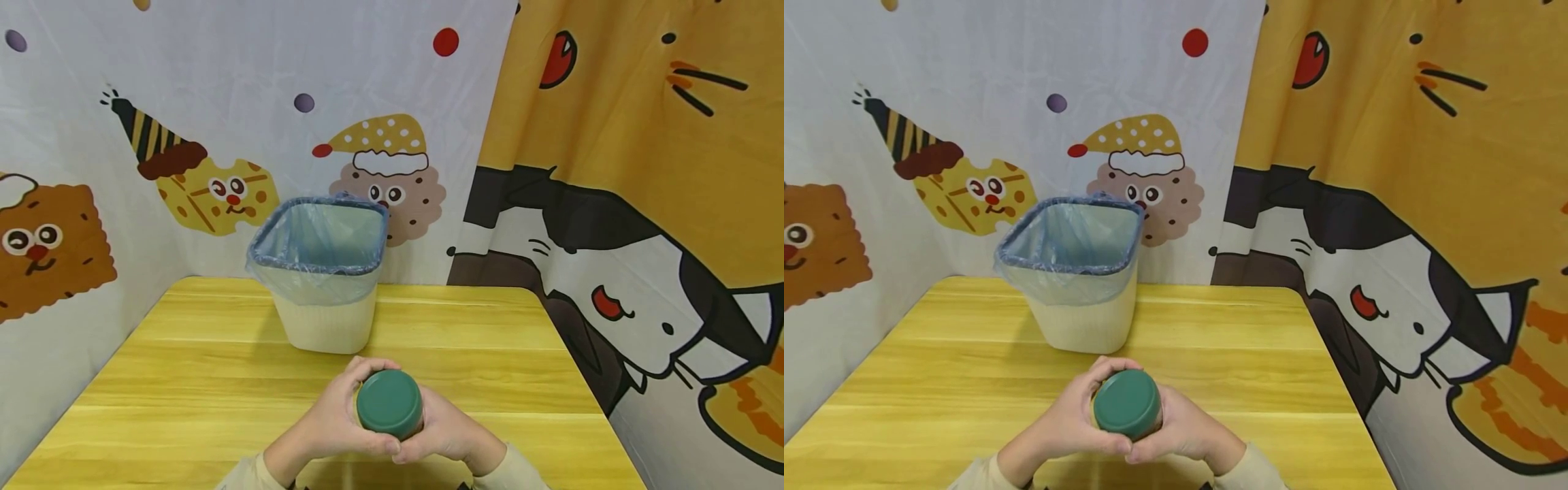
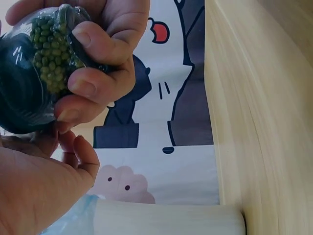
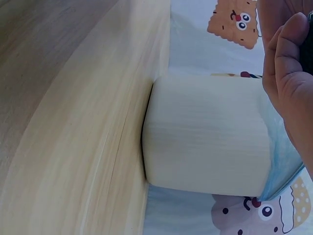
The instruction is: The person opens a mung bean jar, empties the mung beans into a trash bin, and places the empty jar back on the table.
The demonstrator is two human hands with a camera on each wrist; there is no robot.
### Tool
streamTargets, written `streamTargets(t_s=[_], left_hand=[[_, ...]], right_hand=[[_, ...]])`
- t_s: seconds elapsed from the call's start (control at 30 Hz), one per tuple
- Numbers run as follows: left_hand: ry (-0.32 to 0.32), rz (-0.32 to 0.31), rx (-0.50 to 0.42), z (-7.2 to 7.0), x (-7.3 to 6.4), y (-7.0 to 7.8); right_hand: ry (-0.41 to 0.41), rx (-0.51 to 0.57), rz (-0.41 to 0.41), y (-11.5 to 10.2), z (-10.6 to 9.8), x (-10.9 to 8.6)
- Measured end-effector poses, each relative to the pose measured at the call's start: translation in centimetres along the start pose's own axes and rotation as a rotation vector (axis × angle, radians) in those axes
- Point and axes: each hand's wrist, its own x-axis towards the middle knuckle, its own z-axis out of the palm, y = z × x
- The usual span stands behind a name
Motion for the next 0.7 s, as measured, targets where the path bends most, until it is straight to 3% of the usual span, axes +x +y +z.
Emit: streamTargets(t_s=[0.23, 0.5, 0.7], left_hand=[[0.005, -0.027, -0.018, 0.5, 0.2, 0.0], [0.051, -0.060, 0.043, 0.9, 0.2, -0.4], [0.073, -0.043, 0.057, 1.3, 0.2, -0.6]], right_hand=[[0.011, -0.019, -0.002, 0.0, 0.0, 0.1], [0.037, -0.062, -0.009, 0.2, -0.2, 0.0], [0.070, -0.146, -0.027, 0.2, -0.2, 0.0]])
